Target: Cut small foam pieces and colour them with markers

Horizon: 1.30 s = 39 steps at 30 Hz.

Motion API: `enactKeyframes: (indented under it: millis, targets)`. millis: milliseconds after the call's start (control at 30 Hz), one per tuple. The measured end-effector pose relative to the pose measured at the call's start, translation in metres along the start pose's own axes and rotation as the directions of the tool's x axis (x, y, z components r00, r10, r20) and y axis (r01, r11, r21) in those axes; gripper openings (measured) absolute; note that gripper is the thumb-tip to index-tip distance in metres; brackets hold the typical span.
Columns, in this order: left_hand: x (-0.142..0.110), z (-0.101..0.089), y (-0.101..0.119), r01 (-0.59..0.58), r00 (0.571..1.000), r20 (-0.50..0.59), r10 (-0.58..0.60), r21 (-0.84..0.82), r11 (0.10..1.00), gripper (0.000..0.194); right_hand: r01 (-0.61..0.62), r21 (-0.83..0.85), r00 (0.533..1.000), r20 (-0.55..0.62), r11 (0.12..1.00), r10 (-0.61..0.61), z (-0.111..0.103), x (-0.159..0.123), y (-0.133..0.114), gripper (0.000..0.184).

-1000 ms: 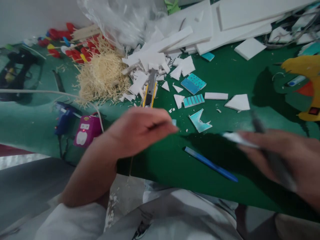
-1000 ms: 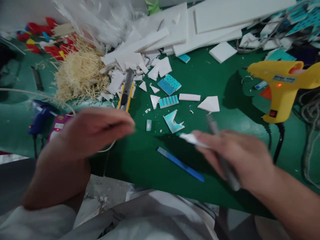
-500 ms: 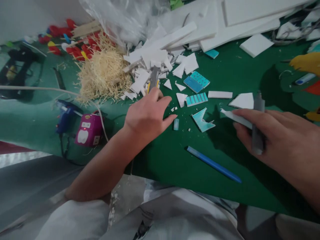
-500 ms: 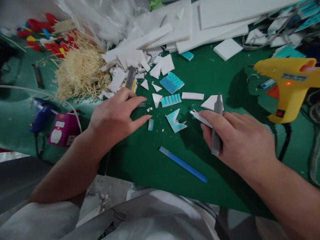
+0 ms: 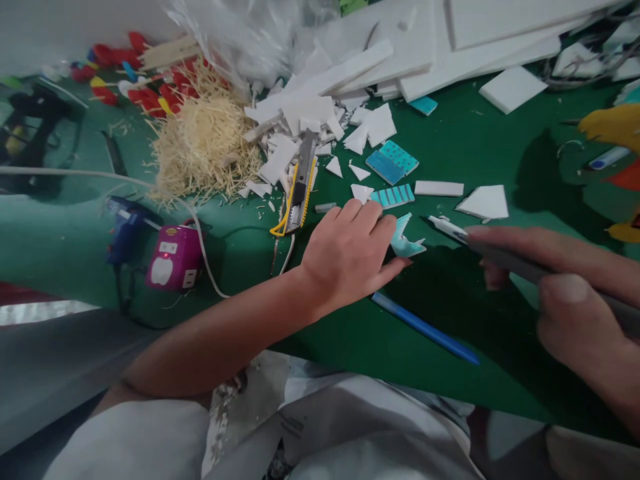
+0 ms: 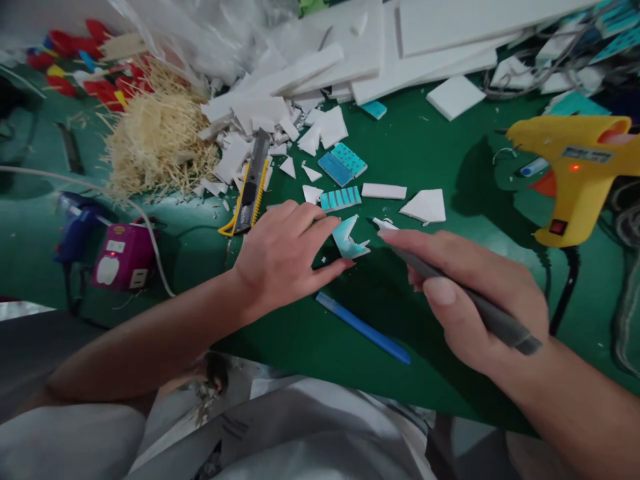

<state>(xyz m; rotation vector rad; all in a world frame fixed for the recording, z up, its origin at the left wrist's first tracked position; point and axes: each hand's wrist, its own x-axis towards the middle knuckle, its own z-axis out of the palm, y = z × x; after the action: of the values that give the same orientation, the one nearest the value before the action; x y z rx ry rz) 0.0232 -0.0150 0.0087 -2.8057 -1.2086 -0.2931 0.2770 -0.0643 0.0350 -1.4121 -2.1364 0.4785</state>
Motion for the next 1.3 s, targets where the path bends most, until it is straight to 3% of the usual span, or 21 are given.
enactKeyframes:
  millis: [100, 200, 267, 400, 600, 867, 967, 1300]
  targets:
    - [-0.001, -0.001, -0.002, -0.009, 0.999, 0.031, 0.011, -0.042, 0.999, 0.043, -0.035, 0.399, 0.994, -0.081, 0.916, 0.073, 0.008, 0.004, -0.002, 0.023]
    - [-0.003, -0.002, -0.004, -0.010, 0.999, 0.043, 0.013, -0.067, 0.998, 0.050, -0.154, 0.550, 0.982, -0.009, 0.821, 0.191, 0.018, 0.010, 0.001, 0.010]
    - [-0.003, -0.002, -0.005, 0.004, 0.999, 0.046, 0.000, -0.085, 0.996, 0.057, -0.158, 0.578, 0.979, -0.016, 0.801, 0.205, 0.022, 0.009, 0.004, 0.010]
    - [-0.004, -0.001, -0.007, 0.012, 0.999, 0.048, -0.007, -0.101, 0.995, 0.055, -0.184, 0.521, 0.978, 0.012, 0.833, 0.208, 0.024, 0.004, 0.003, 0.016]
    - [-0.005, 0.002, -0.010, 0.006, 1.000, 0.022, -0.003, -0.122, 0.993, 0.044, -0.246, 0.430, 0.965, 0.026, 0.869, 0.260, 0.021, 0.006, -0.004, 0.003]
    - [-0.005, 0.003, -0.010, 0.008, 1.000, 0.014, -0.006, -0.136, 0.991, 0.041, -0.416, 0.451, 0.898, 0.067, 0.790, 0.434, 0.021, 0.016, -0.012, 0.023]
    - [-0.004, 0.003, -0.010, 0.011, 1.000, 0.029, -0.007, -0.131, 0.991, 0.041, -0.407, 0.425, 0.905, 0.067, 0.809, 0.420, 0.021, 0.016, -0.012, 0.028]
    - [-0.004, 0.002, -0.009, 0.024, 0.998, 0.068, -0.015, -0.139, 0.990, 0.042, -0.397, 0.393, 0.911, 0.058, 0.830, 0.409, 0.024, 0.017, -0.013, 0.017]
